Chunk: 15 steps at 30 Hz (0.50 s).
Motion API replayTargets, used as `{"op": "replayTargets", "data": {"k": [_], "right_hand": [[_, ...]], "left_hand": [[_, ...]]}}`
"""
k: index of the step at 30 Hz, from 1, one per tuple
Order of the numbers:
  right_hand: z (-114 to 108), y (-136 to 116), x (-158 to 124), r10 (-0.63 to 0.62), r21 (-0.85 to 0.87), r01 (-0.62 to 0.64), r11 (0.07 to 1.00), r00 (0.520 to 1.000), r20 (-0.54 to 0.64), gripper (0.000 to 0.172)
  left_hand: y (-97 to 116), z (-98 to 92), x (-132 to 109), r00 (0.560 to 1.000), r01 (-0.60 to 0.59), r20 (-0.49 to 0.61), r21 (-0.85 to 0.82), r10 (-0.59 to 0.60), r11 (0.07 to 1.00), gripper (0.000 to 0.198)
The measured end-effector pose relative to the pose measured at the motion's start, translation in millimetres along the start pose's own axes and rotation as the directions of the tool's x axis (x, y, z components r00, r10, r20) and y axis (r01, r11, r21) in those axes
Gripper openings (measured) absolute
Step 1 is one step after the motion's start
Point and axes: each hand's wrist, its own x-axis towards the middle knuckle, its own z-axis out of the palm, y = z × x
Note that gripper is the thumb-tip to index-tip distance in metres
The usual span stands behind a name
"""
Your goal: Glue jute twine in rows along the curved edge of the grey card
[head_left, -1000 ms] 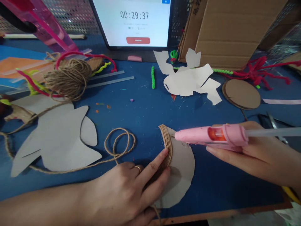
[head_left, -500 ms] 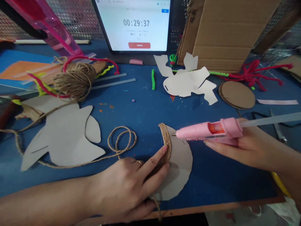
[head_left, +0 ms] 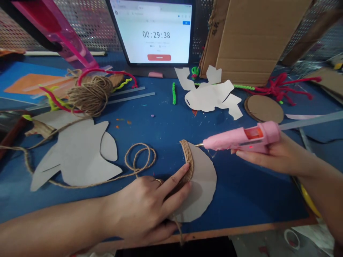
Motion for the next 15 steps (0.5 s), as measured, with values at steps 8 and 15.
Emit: {"op": "replayTargets", "data": {"k": [8,15], "right_hand": [[19.2,24.0,21.8,-0.064,0.147,0.082,0.986,0.990,-0.124,0.024],[22.7,30.9,26.2,-0.043,0.143,0.063,0.988,0.990,-0.136,0.025]], "left_hand": [[0.3,0.5,-0.1,1.000,0.000,-0.014,0.015,0.000,1.000,0.057],[-1.7,1.8,-0.2,1.000,-0.019,-0.016,0.019,0.019,1.000,0.060]]}}
